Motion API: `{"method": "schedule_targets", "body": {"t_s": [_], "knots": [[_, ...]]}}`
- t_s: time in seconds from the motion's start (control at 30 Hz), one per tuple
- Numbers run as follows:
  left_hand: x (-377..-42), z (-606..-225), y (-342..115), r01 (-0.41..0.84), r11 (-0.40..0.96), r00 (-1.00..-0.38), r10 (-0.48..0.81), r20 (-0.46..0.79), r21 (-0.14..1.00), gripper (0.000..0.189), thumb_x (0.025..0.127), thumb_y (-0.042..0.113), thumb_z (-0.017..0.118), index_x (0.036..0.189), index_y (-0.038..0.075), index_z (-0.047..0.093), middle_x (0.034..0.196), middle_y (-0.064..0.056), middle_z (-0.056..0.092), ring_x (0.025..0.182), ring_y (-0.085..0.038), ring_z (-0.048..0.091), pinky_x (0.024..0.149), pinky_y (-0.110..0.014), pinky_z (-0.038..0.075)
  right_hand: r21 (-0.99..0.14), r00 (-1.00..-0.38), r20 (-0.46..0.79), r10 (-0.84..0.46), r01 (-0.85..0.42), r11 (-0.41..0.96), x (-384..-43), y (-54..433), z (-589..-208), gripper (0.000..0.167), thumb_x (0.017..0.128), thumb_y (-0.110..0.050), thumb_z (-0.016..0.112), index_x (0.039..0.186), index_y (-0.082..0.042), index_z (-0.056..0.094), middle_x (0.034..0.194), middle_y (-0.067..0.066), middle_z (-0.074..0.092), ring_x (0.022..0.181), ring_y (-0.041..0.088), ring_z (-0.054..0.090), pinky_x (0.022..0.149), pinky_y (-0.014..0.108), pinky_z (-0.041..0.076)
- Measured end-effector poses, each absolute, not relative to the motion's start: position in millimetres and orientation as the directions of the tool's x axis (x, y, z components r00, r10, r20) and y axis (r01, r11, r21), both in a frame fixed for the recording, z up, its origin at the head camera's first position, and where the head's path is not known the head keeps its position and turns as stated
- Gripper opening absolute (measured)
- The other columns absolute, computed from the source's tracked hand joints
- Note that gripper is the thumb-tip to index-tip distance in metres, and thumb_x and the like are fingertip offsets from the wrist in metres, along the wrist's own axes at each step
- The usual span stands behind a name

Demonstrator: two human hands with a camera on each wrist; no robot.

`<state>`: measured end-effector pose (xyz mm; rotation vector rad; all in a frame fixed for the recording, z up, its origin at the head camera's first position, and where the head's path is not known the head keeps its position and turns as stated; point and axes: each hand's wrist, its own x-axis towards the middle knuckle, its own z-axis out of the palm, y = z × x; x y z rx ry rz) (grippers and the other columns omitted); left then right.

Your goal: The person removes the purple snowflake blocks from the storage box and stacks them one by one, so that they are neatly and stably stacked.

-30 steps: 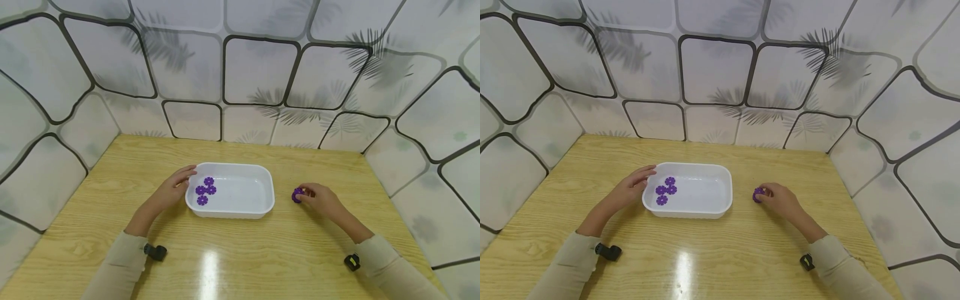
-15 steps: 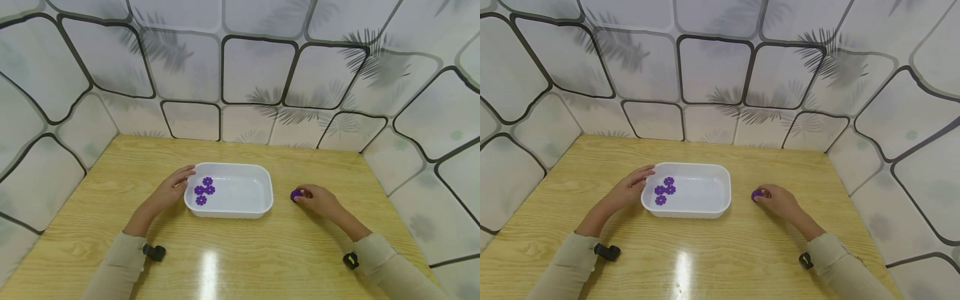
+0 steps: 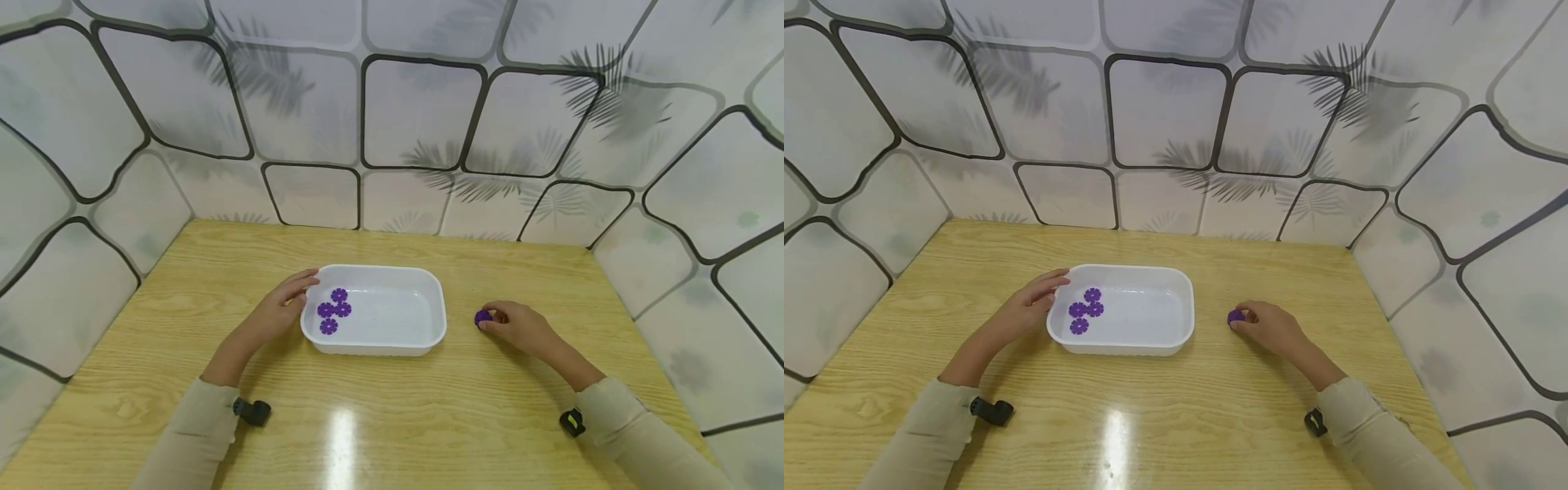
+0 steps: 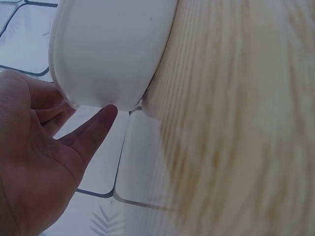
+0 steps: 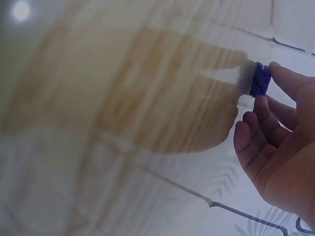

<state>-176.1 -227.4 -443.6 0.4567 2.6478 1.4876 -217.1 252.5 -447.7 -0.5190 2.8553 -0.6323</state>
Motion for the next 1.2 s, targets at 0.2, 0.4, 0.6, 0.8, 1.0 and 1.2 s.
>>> {"method": "schedule_targets", "body": {"t_s": [0.2, 0.4, 0.6, 0.8, 1.0, 1.2], "knots": [[-176.0, -442.8, -228.2, 0.224, 0.474, -0.953, 0.289, 0.09, 0.852, 0.041, 0.107, 0.006, 0.038, 0.147, 0.0, 0.046, 0.166, -0.01, 0.026, 0.15, -0.04, 0.029, 0.12, -0.06, 0.029, -0.419, -0.918, -0.092, -0.385, -0.315, 0.852, -218.4, 250.9, -447.1, 0.05, 0.096, -0.041, 0.067, 0.133, -0.008, 0.063, 0.09, -0.001, 0.065, 0.074, 0.013, 0.053, 0.063, 0.029, 0.044], [-177.0, -441.9, -228.2, 0.236, 0.485, -0.951, 0.292, 0.098, 0.842, 0.041, 0.107, 0.005, 0.038, 0.147, -0.002, 0.047, 0.166, -0.012, 0.027, 0.15, -0.042, 0.028, 0.12, -0.061, 0.029, -0.409, -0.912, -0.092, -0.4, -0.332, 0.85, -219.7, 251.5, -446.9, 0.046, 0.097, -0.037, 0.067, 0.131, -0.007, 0.063, 0.088, -0.001, 0.064, 0.072, 0.013, 0.053, 0.061, 0.029, 0.043], [-175.6, -437.8, -226.7, 0.225, 0.48, -0.953, 0.289, 0.09, 0.848, 0.041, 0.107, 0.006, 0.037, 0.147, -0.001, 0.047, 0.166, -0.012, 0.026, 0.15, -0.041, 0.027, 0.12, -0.061, 0.028, -0.407, -0.914, -0.095, -0.395, -0.326, 0.853, -220.4, 252.1, -446.4, 0.048, 0.097, -0.039, 0.067, 0.132, -0.007, 0.062, 0.09, 0.0, 0.065, 0.073, 0.013, 0.054, 0.061, 0.03, 0.044], [-174.9, -436.0, -225.7, 0.218, 0.48, -0.954, 0.289, 0.081, 0.85, 0.041, 0.107, 0.005, 0.038, 0.147, -0.001, 0.047, 0.166, -0.013, 0.026, 0.151, -0.041, 0.026, 0.121, -0.061, 0.026, -0.446, -0.924, -0.097, -0.37, -0.292, 0.846, -219.7, 252.7, -442.3, 0.055, 0.098, -0.042, 0.064, 0.139, -0.006, 0.058, 0.093, 0.001, 0.066, 0.076, 0.014, 0.056, 0.064, 0.03, 0.046], [-174.7, -436.9, -225.7, 0.214, 0.481, -0.955, 0.286, 0.078, 0.85, 0.041, 0.107, 0.006, 0.038, 0.146, -0.001, 0.047, 0.166, -0.013, 0.026, 0.151, -0.041, 0.026, 0.121, -0.061, 0.026, -0.505, -0.937, -0.008, -0.349, -0.297, 0.81, -220.2, 247.2, -438.2, 0.048, 0.103, -0.038, 0.057, 0.137, -0.005, 0.059, 0.091, 0.002, 0.064, 0.073, 0.015, 0.054, 0.063, 0.03, 0.045], [-175.3, -438.6, -224.5, 0.198, 0.502, -0.959, 0.276, 0.061, 0.842, 0.042, 0.108, 0.008, 0.037, 0.148, 0.0, 0.046, 0.166, -0.01, 0.026, 0.151, -0.04, 0.026, 0.121, -0.06, 0.026, -0.635, -0.913, 0.014, -0.407, -0.322, 0.702, -215.2, 231.0, -432.8, 0.045, 0.104, -0.036, 0.055, 0.137, -0.005, 0.06, 0.093, 0.006, 0.068, 0.079, 0.018, 0.059, 0.062, 0.028, 0.051]]}}
